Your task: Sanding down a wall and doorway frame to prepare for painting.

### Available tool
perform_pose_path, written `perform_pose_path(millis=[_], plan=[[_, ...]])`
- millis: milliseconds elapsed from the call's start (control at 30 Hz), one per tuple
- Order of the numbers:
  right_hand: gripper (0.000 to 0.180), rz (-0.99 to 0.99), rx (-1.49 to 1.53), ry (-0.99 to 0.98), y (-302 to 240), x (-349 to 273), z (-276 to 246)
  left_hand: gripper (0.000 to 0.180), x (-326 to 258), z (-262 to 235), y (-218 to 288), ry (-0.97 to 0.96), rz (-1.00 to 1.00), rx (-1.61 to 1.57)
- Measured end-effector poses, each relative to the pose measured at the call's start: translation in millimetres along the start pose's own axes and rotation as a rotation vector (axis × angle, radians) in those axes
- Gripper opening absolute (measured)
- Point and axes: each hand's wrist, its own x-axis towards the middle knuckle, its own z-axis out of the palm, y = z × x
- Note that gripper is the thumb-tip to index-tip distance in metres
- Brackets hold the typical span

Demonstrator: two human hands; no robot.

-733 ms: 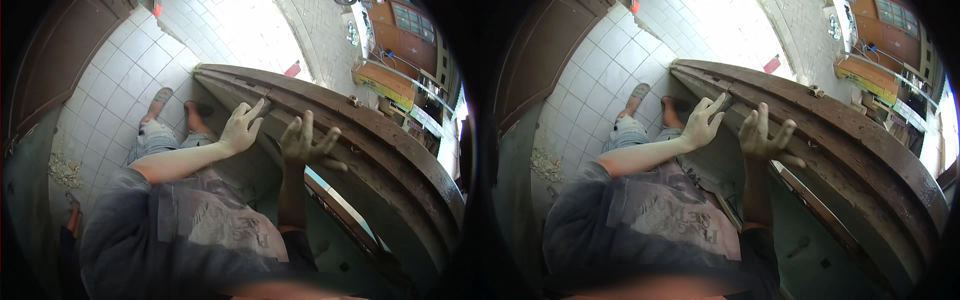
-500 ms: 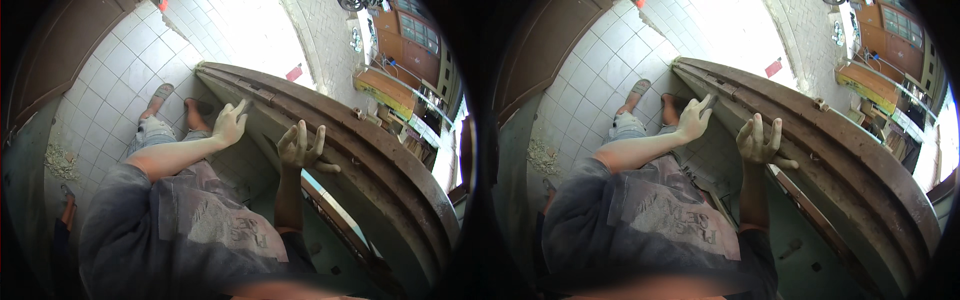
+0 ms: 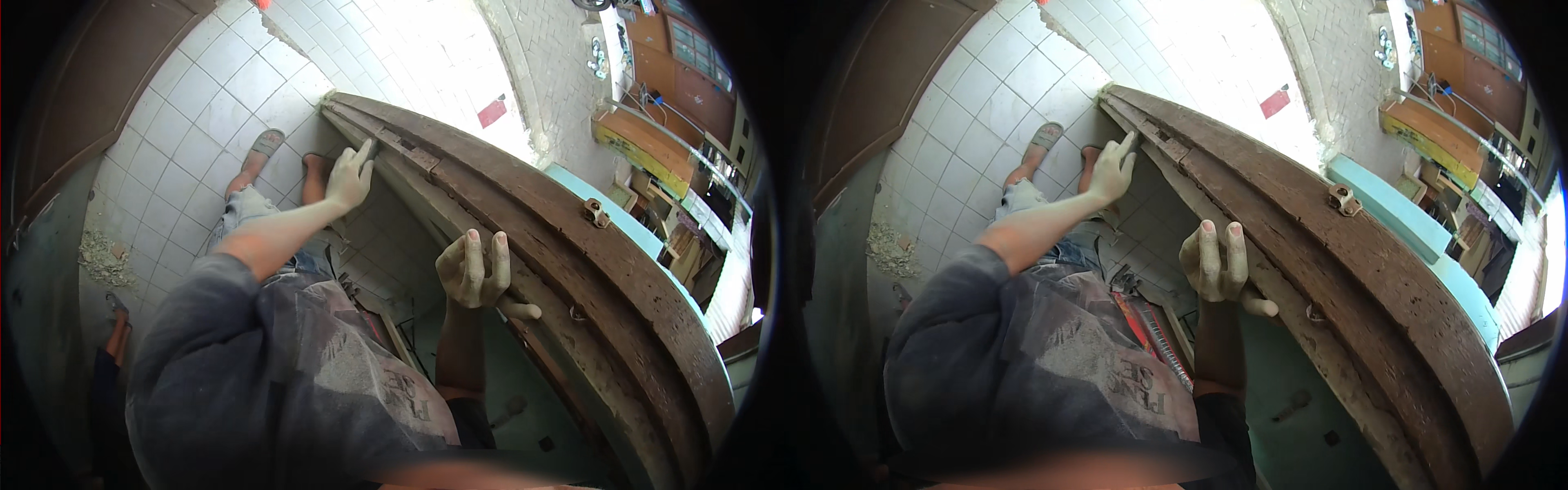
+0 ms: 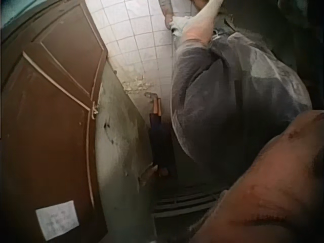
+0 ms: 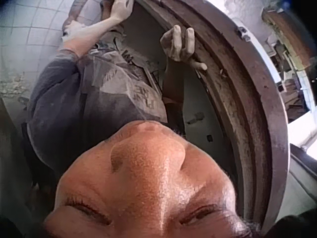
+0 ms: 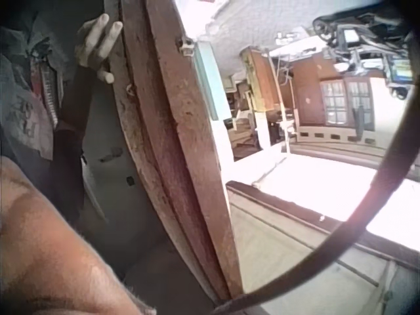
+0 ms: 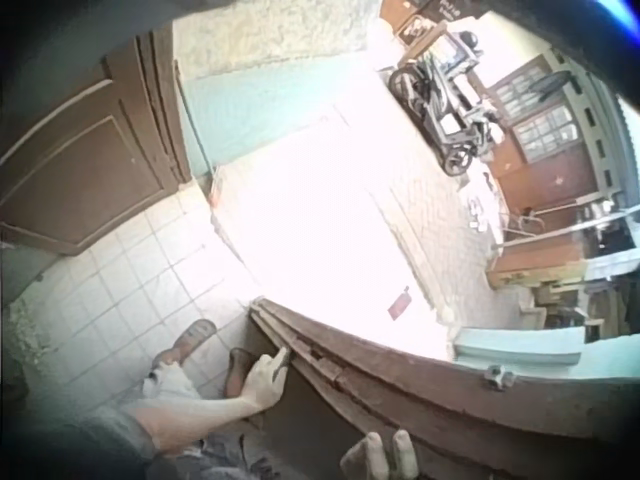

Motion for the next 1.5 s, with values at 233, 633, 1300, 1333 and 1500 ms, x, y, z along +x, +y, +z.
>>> perform_pose_path(millis=[233,633,1300,1333,1500], plan=[[0.006,-0.087,0.094,0.097,0.1,-2.4,9.1,0.047,-14.9,-44.1,81.8,-0.120,0.067,-0.030],[0.005,-0.129,0.048,0.075,-1.5,3.3,9.0,0.047,-14.2,-57.5,90.3,-0.097,0.195,-0.023],[0.009,0.029,0.069,0.055,-8.3,0.3,11.4,0.051,-37.4,-62.6,149.1,-0.107,0.318,-0.225],[0.009,-0.007,0.150,0.109,-9.0,-1.9,17.9,0.052,-41.3,-71.5,163.2,-0.121,0.299,-0.234],[0.040,0.200,0.384,0.231,-3.2,-50.9,10.6,0.052,-50.9,-100.1,229.6,-0.256,0.291,-0.294]])
